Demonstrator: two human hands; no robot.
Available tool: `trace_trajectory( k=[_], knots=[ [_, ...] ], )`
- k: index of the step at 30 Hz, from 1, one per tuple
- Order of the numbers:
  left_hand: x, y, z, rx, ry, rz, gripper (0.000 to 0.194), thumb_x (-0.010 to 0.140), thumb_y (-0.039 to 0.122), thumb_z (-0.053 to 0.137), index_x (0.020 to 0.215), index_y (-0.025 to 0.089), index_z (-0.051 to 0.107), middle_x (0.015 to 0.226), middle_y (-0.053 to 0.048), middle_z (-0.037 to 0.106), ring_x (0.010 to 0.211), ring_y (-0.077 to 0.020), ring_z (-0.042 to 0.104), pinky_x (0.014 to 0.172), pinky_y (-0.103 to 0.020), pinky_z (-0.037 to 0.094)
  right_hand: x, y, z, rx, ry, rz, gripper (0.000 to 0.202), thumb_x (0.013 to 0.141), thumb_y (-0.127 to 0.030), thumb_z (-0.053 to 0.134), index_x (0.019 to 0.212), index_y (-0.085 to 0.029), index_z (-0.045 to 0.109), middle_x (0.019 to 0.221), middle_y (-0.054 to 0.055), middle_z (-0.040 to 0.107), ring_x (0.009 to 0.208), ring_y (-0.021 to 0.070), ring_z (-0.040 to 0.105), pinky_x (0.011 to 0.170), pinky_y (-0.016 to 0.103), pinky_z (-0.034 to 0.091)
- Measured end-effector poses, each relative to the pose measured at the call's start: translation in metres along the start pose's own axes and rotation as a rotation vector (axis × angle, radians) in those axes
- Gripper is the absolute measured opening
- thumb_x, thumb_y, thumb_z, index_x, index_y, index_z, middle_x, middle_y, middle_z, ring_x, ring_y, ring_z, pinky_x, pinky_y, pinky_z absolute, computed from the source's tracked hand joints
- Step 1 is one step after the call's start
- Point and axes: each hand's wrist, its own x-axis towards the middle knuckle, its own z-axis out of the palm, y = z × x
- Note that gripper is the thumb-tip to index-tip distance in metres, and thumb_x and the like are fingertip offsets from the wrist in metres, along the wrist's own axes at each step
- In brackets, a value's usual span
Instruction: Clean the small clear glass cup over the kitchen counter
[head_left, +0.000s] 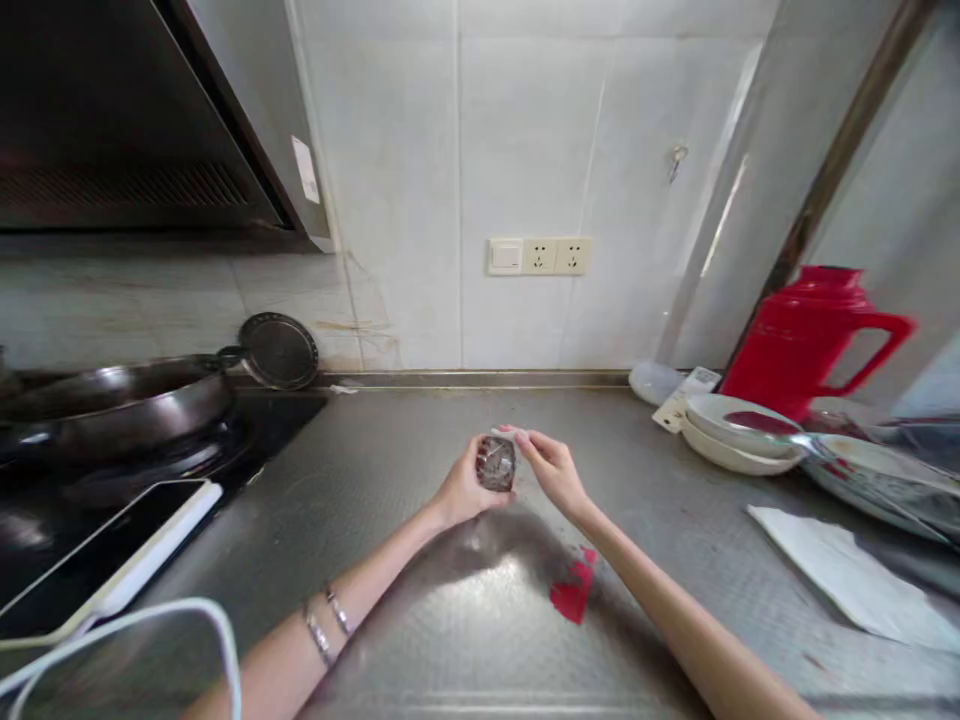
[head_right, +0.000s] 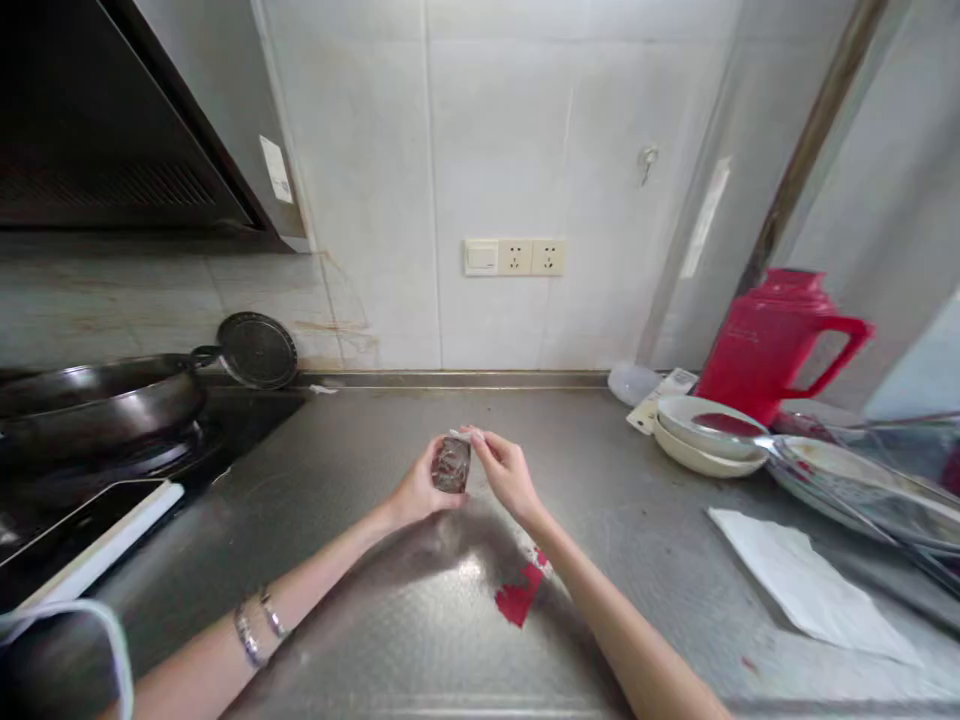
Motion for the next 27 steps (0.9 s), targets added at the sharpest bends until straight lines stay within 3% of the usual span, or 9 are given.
trace_trajectory(
  k=[4, 7, 10, 18, 24, 27],
  knots=[
    [0.002, 0.002, 0.003, 0.013, 0.026, -0.005, 0.075, 0.055, 0.014, 0.077, 0.121, 0.018, 0.041, 0.113, -0.009, 0.061, 0.094, -0.0210, 0.062, 0.082, -0.033, 0.048, -0.008, -0.004, 0.002, -0.177, -0.060, -0.264, 0.029, 0.095, -0.027, 0.042, 0.112, -0.019, 0.065, 0.118, 0.010, 0.067, 0.116, 0.0238, 0.059, 0.099, 0.044, 0.049],
    [0.002, 0.004, 0.005, -0.009, 0.038, 0.076, 0.071, 0.054, 0.012, 0.076, 0.116, 0.017, 0.042, 0.115, -0.010, 0.060, 0.102, -0.0243, 0.059, 0.088, -0.037, 0.047, -0.012, -0.010, 0.005, -0.351, -0.158, -0.494, 0.031, 0.095, -0.016, 0.039, 0.117, -0.017, 0.060, 0.122, 0.012, 0.064, 0.122, 0.0224, 0.054, 0.104, 0.046, 0.045],
    [0.002, 0.003, 0.007, 0.002, 0.061, 0.124, 0.064, 0.052, 0.009, 0.075, 0.109, 0.017, 0.046, 0.110, -0.009, 0.060, 0.105, -0.0272, 0.058, 0.090, -0.039, 0.045, -0.012, -0.013, 0.006, -0.476, -0.229, -0.629, 0.034, 0.093, -0.008, 0.037, 0.119, -0.015, 0.057, 0.123, 0.013, 0.063, 0.122, 0.0212, 0.054, 0.106, 0.047, 0.043],
    [0.001, -0.001, 0.008, -0.039, 0.031, 0.049, 0.072, 0.055, 0.011, 0.075, 0.118, 0.017, 0.040, 0.114, -0.011, 0.059, 0.097, -0.0220, 0.060, 0.083, -0.035, 0.048, -0.006, -0.004, -0.003, -0.600, -0.149, -0.652, 0.032, 0.090, -0.004, 0.038, 0.113, -0.013, 0.057, 0.115, 0.016, 0.067, 0.114, 0.0226, 0.060, 0.102, 0.049, 0.047],
    [0.002, 0.001, 0.009, 0.027, 0.068, 0.124, 0.071, 0.054, 0.014, 0.076, 0.115, 0.016, 0.041, 0.108, -0.011, 0.061, 0.103, -0.0286, 0.060, 0.092, -0.040, 0.045, -0.016, -0.017, 0.013, -0.543, -0.192, -0.743, 0.031, 0.089, -0.004, 0.039, 0.114, -0.013, 0.057, 0.117, 0.015, 0.066, 0.120, 0.0221, 0.055, 0.104, 0.045, 0.046],
    [0.003, 0.000, 0.009, 0.003, 0.044, 0.127, 0.070, 0.056, 0.014, 0.075, 0.115, 0.016, 0.039, 0.106, -0.011, 0.062, 0.100, -0.0270, 0.061, 0.091, -0.039, 0.046, -0.014, -0.017, 0.014, -0.551, -0.184, -0.727, 0.032, 0.089, -0.004, 0.038, 0.112, -0.013, 0.057, 0.118, 0.015, 0.065, 0.120, 0.0214, 0.056, 0.104, 0.046, 0.045]
  ],
)
